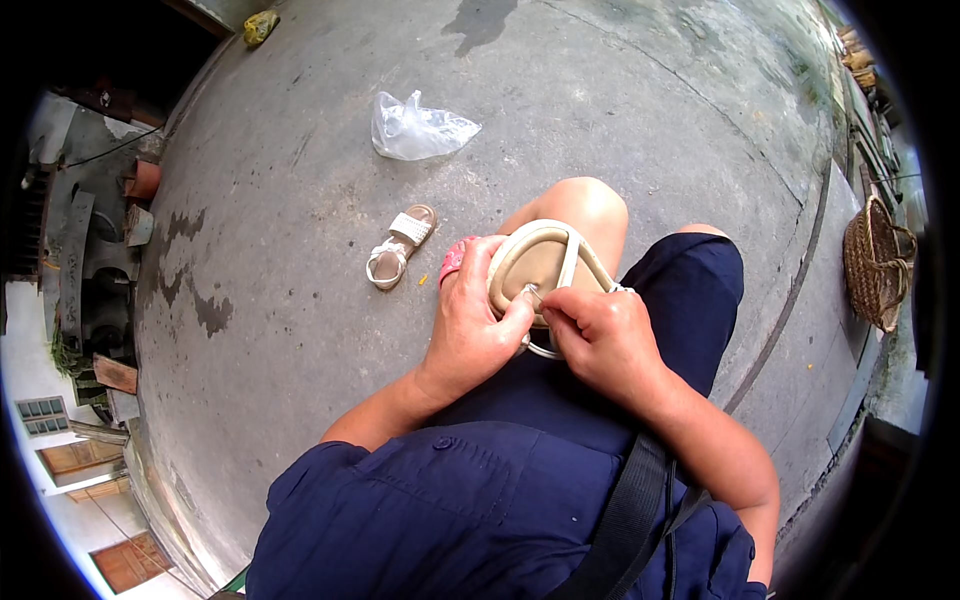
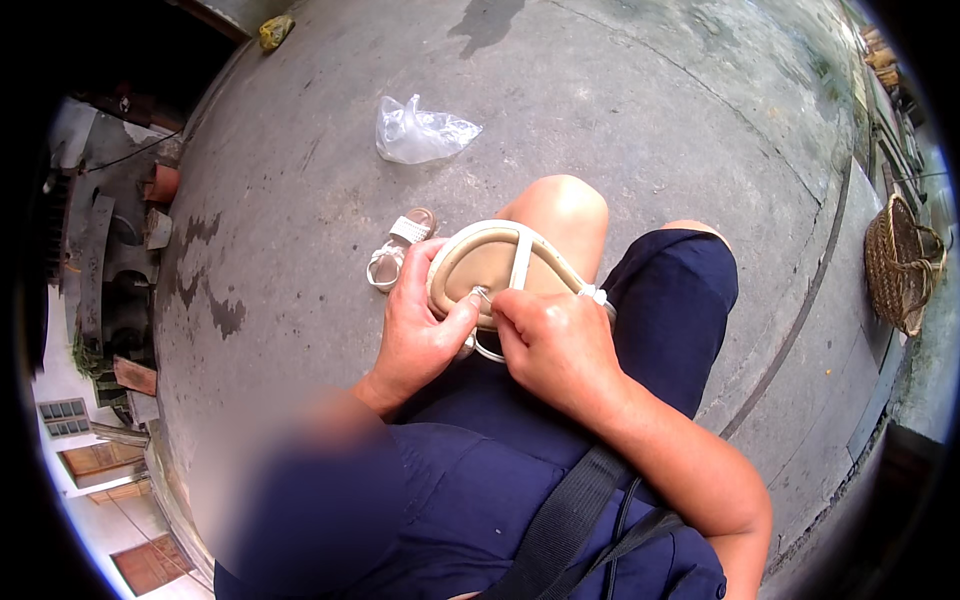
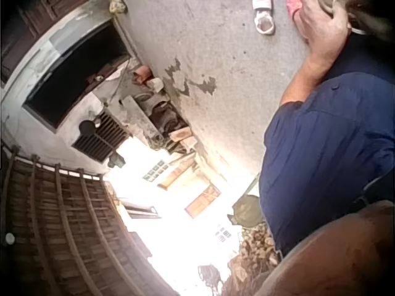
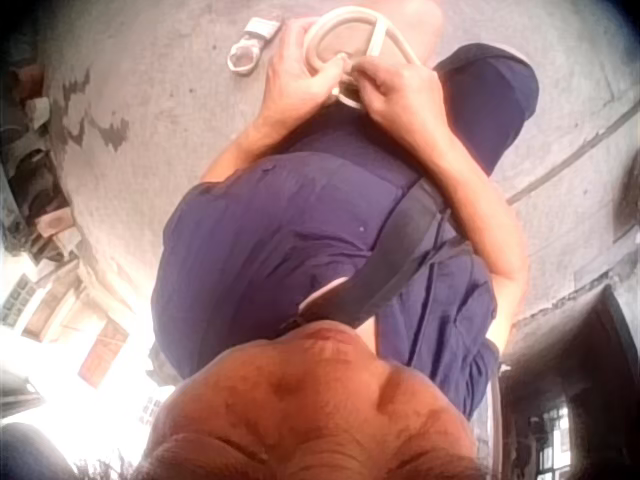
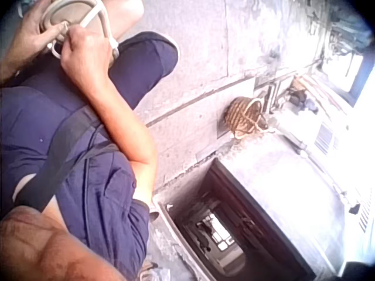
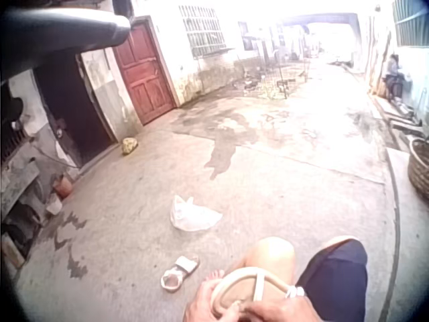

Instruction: The person picks up a beige sandal and sits on the ground in a courtyard. They use a needle and thread to sew the strap to the sole, repeatedly pulling the thread through the material. The sandal remains in hand throughout the clip.

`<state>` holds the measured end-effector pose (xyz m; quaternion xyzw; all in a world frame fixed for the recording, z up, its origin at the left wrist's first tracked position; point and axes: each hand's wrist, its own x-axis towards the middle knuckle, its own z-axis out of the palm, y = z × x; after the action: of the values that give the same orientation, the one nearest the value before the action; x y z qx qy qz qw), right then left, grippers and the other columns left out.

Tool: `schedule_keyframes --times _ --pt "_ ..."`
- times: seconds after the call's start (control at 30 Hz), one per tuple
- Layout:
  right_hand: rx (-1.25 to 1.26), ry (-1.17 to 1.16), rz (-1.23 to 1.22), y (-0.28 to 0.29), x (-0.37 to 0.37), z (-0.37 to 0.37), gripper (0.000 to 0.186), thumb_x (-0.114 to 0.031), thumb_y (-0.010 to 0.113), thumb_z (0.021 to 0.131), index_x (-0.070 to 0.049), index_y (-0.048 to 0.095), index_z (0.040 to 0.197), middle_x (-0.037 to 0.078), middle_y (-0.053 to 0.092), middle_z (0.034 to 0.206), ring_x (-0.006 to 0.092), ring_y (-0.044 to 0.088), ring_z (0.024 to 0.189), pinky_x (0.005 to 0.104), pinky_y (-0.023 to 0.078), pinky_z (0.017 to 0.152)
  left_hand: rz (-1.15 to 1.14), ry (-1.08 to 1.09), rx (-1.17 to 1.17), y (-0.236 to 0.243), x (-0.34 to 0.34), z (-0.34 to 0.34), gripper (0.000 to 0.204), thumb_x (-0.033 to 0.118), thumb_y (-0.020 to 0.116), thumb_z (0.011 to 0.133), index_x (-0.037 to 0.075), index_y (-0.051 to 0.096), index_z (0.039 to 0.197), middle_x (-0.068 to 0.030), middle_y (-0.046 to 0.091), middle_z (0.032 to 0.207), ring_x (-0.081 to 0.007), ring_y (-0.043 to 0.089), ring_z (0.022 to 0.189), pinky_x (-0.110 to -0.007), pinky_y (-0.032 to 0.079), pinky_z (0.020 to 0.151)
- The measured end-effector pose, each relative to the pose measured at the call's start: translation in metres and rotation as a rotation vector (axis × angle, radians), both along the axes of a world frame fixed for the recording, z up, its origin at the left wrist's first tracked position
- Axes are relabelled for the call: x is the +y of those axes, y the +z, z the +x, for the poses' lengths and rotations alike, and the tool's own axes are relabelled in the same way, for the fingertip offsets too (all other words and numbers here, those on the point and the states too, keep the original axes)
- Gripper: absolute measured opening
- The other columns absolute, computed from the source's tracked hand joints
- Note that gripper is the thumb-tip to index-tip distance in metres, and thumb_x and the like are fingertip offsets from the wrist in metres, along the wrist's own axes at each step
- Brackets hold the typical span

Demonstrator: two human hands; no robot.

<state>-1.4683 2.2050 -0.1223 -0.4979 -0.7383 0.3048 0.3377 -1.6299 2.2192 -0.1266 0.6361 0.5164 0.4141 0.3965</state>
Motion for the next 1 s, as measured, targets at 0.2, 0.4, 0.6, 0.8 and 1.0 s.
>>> schedule_keyframes --times 0.2,0.4,0.6,0.8,1.0 --pt "-0.015 0.002 -0.053 -0.001 0.002 -0.002 0.004 -0.007 0.061 0.076 -0.005 0.063 0.074 0.016 0.060 0.060 0.0327 0.062 0.056 0.0424 0.048 0.051 -0.106 -0.103 0.039 0.004 -0.003 -0.008 0.042 0.001 0.055 0.085 -0.001 0.043 0.125 -0.0131 0.057 0.112 -0.0169 0.056 0.102 -0.030 0.047 0.085" --pt "0.100 -0.063 -0.091 -0.009 -0.001 -0.007 0.006 -0.009 0.061 0.079 -0.004 0.061 0.075 0.017 0.060 0.061 0.0335 0.061 0.055 0.0425 0.048 0.052 0.030 -0.180 0.161 0.005 -0.005 -0.016 0.045 0.002 0.053 0.087 -0.001 0.041 0.129 -0.0150 0.060 0.111 -0.0176 0.059 0.099 -0.029 0.048 0.081" --pt "0.064 -0.100 -0.046 -0.006 -0.004 -0.003 0.005 -0.009 0.061 0.080 -0.004 0.061 0.081 0.017 0.060 0.062 0.0333 0.062 0.057 0.0411 0.049 0.053 -0.031 -0.129 0.146 0.010 -0.012 -0.008 0.046 0.002 0.058 0.082 0.000 0.043 0.125 -0.0171 0.062 0.104 -0.0249 0.061 0.091 -0.036 0.044 0.085" --pt "0.023 -0.054 -0.055 0.001 -0.007 -0.003 0.007 -0.010 0.060 0.080 -0.003 0.061 0.080 0.017 0.061 0.062 0.0324 0.062 0.056 0.0412 0.049 0.053 0.012 -0.032 0.083 0.003 -0.008 -0.003 0.040 0.004 0.063 0.072 0.000 0.051 0.111 -0.0195 0.060 0.099 -0.0391 0.056 0.090 -0.048 0.035 0.095" --pt "-0.007 -0.042 -0.087 0.006 -0.010 -0.001 0.007 -0.010 0.060 0.078 -0.003 0.061 0.077 0.017 0.060 0.060 0.0324 0.062 0.055 0.0418 0.049 0.052 -0.013 -0.031 0.025 0.003 -0.005 -0.003 0.038 0.003 0.061 0.072 0.000 0.051 0.108 -0.0195 0.060 0.097 -0.0401 0.055 0.092 -0.047 0.037 0.090"
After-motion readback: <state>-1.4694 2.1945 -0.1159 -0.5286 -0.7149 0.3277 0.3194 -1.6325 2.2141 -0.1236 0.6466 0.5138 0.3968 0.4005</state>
